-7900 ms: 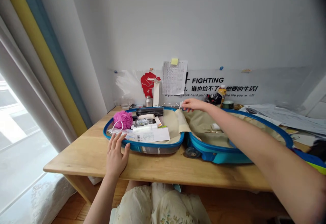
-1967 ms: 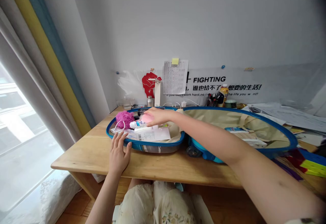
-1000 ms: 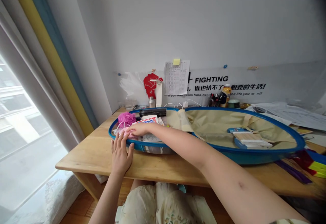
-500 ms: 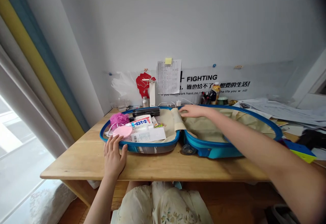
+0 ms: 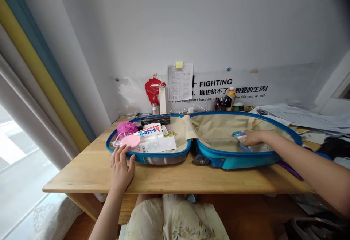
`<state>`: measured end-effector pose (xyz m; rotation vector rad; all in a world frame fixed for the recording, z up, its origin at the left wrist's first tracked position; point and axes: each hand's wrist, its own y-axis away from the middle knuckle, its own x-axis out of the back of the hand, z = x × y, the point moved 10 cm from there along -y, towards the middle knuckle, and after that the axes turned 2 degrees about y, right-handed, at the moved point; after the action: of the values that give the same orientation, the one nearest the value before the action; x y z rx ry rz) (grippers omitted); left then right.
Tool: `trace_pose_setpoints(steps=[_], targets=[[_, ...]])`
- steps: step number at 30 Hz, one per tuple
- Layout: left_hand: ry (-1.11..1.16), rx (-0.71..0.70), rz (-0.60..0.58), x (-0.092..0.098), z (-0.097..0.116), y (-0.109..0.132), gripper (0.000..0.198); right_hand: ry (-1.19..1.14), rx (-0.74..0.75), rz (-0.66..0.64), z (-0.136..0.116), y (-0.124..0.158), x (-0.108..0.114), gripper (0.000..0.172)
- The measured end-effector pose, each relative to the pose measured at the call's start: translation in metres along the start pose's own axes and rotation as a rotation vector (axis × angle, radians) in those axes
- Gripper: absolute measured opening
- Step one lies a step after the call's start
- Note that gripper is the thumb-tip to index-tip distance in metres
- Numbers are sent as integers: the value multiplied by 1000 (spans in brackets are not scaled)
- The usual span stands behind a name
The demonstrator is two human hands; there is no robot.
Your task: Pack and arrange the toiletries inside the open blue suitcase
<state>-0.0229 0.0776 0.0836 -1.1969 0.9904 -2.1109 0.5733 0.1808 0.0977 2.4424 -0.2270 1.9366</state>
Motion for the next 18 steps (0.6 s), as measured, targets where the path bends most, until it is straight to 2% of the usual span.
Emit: trace_pose_setpoints(steps=[3,5,8,11,15,18], targets=[[3,-2,1,0,0,0,38,109,-162,-169,-5,3,-3,85],[6,-2,0,-1,0,0,38,156,-133,-140,-30,3,14,81],[4,-3,-4,-1,-1,1,39,180,21,-58,-94,2,40,79],[7,-2,-3,0,0,1,38,151,238,6,-173,5,52,81],[17,5,-10,0,0,1,38,72,531,-56,-273,12,34,77],[20,8,-12,0,-1,0,38,92,657,-131,-322,7,7,64]])
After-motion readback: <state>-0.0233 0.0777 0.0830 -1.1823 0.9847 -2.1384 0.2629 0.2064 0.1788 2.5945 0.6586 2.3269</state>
